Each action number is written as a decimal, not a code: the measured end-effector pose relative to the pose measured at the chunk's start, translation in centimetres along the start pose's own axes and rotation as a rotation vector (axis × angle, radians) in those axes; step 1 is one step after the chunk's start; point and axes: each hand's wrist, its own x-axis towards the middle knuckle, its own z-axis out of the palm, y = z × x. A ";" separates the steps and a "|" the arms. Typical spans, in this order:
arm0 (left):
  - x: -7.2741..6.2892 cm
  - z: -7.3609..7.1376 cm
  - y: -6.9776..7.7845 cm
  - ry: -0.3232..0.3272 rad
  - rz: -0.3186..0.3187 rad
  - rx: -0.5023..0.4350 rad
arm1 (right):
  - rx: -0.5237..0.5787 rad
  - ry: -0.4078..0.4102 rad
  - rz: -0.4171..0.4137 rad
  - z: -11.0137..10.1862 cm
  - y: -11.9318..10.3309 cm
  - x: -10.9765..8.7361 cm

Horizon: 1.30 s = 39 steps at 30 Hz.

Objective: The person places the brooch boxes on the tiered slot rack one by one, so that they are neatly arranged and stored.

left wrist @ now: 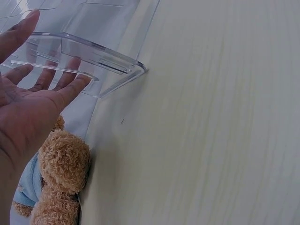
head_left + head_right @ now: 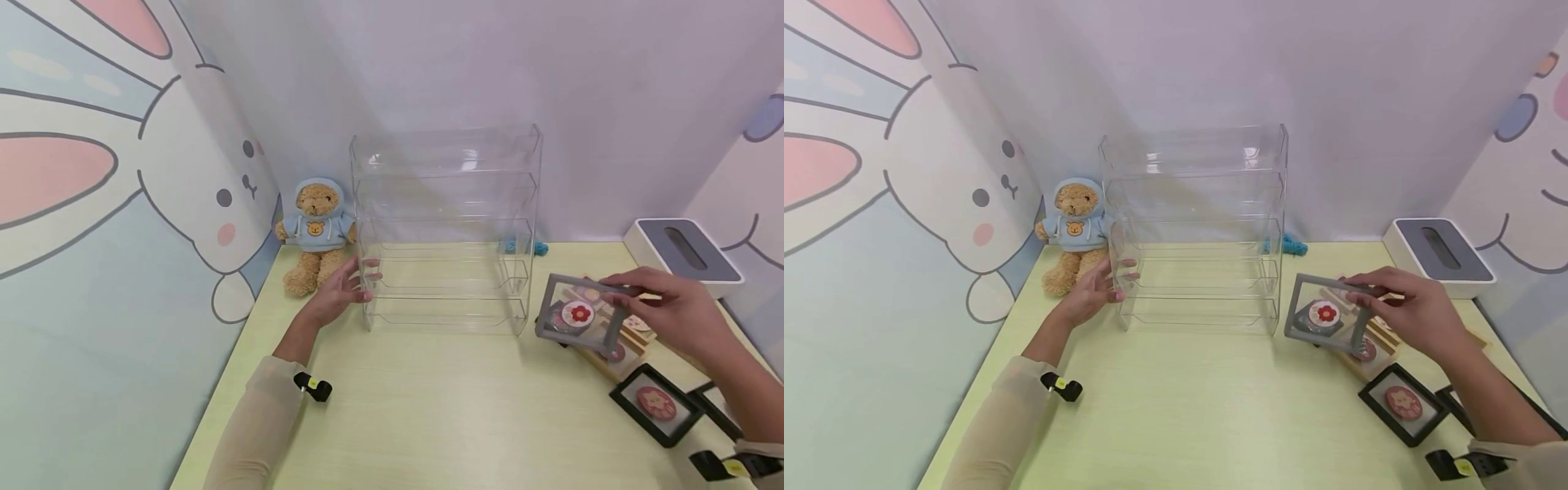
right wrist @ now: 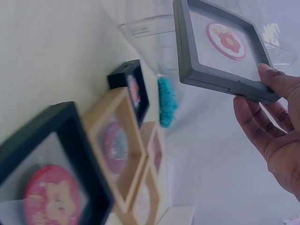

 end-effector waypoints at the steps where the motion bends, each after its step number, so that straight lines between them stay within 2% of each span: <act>1: 0.0 0.0 0.0 0.000 0.002 0.001 | 0.006 0.006 0.009 -0.2 -0.3 0.3; 7: 0.0 -0.1 0.0 -0.003 0.005 0.008 | 0.018 0.073 -0.064 -1.1 -1.4 2.9; 11: 0.1 -0.1 0.0 -0.006 -0.001 0.006 | 0.043 0.079 -0.012 -1.9 -2.8 4.7; 13: 0.1 -0.1 0.0 -0.007 -0.004 -0.002 | 0.064 0.098 -0.020 -2.4 -3.7 5.9; 18: 0.0 -0.1 0.0 -0.007 -0.006 -0.014 | 0.121 0.158 -0.101 -3.2 -5.7 9.3; 22: -0.1 -0.2 0.0 -0.014 -0.003 -0.016 | 0.201 0.174 -0.057 -3.3 -7.4 12.3; 25: 0.0 -0.2 -0.1 -0.021 -0.004 -0.018 | 0.252 0.199 -0.052 -2.9 -8.7 14.5; 34: 0.1 -0.3 0.1 -0.026 -0.021 -0.043 | 0.338 0.261 -0.111 -0.3 -11.9 20.9; 39: 0.1 -0.3 0.1 -0.028 -0.030 -0.039 | 0.415 0.276 -0.076 1.2 -13.7 23.7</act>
